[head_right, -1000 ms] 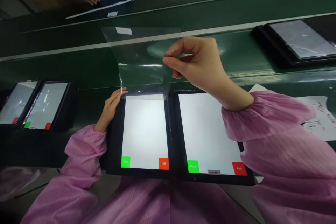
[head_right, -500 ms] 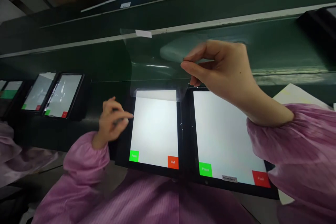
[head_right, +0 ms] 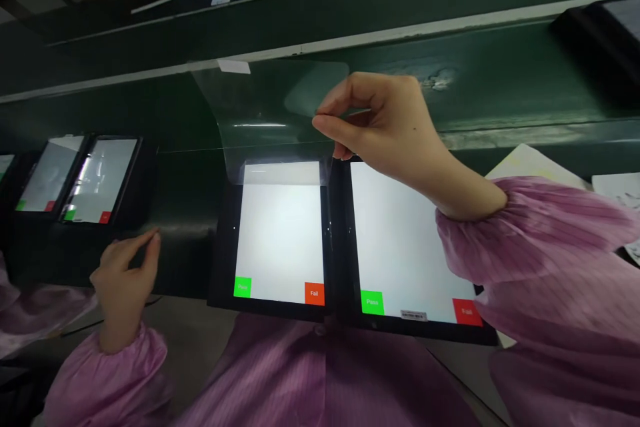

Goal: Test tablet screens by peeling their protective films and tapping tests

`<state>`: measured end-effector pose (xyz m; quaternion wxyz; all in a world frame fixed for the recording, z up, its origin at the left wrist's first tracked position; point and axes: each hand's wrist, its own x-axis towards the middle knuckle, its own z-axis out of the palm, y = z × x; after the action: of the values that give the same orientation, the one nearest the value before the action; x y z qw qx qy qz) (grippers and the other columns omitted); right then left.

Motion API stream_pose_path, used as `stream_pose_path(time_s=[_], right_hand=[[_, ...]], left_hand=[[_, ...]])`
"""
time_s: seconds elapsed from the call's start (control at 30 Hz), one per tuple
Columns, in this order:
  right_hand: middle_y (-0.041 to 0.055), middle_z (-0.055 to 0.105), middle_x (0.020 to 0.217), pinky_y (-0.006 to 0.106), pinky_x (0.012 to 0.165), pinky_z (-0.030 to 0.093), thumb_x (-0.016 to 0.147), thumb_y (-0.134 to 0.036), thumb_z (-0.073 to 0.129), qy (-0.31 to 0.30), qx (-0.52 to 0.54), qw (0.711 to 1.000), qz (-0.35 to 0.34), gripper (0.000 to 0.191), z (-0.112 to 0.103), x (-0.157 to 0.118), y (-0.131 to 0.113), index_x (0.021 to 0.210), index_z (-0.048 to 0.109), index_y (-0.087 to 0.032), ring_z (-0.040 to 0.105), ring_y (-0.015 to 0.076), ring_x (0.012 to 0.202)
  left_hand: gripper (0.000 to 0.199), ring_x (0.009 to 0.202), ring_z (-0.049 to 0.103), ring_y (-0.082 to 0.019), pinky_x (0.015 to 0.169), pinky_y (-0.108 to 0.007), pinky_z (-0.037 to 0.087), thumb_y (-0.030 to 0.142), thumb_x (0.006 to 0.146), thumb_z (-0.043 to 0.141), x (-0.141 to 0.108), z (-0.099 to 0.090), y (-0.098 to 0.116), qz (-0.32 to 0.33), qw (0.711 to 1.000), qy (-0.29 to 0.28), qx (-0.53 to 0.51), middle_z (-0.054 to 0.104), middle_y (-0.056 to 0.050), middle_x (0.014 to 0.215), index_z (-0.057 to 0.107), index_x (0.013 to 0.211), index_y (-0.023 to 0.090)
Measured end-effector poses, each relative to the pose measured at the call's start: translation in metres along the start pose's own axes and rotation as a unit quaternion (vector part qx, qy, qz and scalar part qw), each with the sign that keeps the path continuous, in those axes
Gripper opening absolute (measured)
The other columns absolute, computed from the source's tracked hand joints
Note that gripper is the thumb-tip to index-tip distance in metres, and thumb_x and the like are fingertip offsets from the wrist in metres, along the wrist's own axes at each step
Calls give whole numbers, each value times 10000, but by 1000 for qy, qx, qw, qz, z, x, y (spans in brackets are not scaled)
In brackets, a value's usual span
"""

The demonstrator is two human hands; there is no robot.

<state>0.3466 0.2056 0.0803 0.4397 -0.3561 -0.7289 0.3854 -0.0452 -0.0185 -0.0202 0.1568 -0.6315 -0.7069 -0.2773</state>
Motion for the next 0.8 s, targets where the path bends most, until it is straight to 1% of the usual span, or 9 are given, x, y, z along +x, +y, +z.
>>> stream_pose_path(time_s=[0.07,0.17,0.23,0.3,0.33,0.4,0.53,0.67,0.8], right_hand=[[-24,717,820,139,443,556,912,-81,801,-5,0,1000,-3,134,0,-1,0,855,711,-163,655,48,516],[-19,719,843,142,470,566,933,-93,782,-16,-5,1000,-16,114,-1,-4,0,872,709,-155,655,44,531],[-15,719,862,143,487,569,938,-98,779,-24,-5,999,-26,112,-1,-9,-1,876,705,-155,661,44,549],[-14,716,874,145,492,563,942,-102,774,-31,1,999,-30,111,-2,-14,-2,884,700,-159,666,46,564],[-16,714,875,146,490,557,944,-99,770,-35,6,999,-30,111,-1,-17,-3,888,698,-163,665,47,564],[-23,704,859,154,485,543,940,-99,767,-41,13,999,-24,120,0,-25,-4,881,691,-170,653,47,554],[-31,688,826,186,441,467,933,-174,786,-46,-8,999,-5,114,8,-42,-6,875,688,-187,580,46,517],[-20,696,886,228,439,404,965,-245,745,-74,-36,997,-8,94,15,-57,-8,920,669,-211,528,51,513],[-1,706,912,260,437,373,991,-329,711,-98,-49,994,16,137,17,-71,-10,940,649,-218,487,59,482]], left_hand=[[176,713,718,-186,1044,-459,553,332,997,722,-8,-7,7,-19,999,1,-35,790,-55,798,791,978,172],[204,586,667,-136,1029,-420,571,353,971,759,-17,-13,23,-33,996,-10,-77,735,17,663,752,850,189],[245,567,659,-117,1017,-382,576,315,977,747,-22,-14,32,-22,993,-17,-112,712,41,629,714,765,196],[277,603,689,-114,1022,-356,571,269,1005,699,-28,-13,40,-7,989,-39,-144,718,45,642,699,737,201],[282,625,704,-115,1032,-350,565,253,1021,669,-31,-13,43,-4,986,-54,-156,724,44,655,704,746,203],[248,655,722,-118,1045,-347,559,237,1044,622,-36,-11,50,-7,983,-75,-170,726,46,673,740,827,206],[139,666,735,-124,1012,-347,582,218,1035,629,-42,-9,63,-7,982,-66,-176,753,41,728,767,1050,202],[98,658,735,-104,1010,-341,598,192,1015,656,-44,-10,75,13,982,-58,-180,799,30,828,751,1034,210],[128,675,734,-95,1027,-341,605,184,1014,665,-46,-14,84,23,982,-61,-180,769,46,793,746,1104,226]])
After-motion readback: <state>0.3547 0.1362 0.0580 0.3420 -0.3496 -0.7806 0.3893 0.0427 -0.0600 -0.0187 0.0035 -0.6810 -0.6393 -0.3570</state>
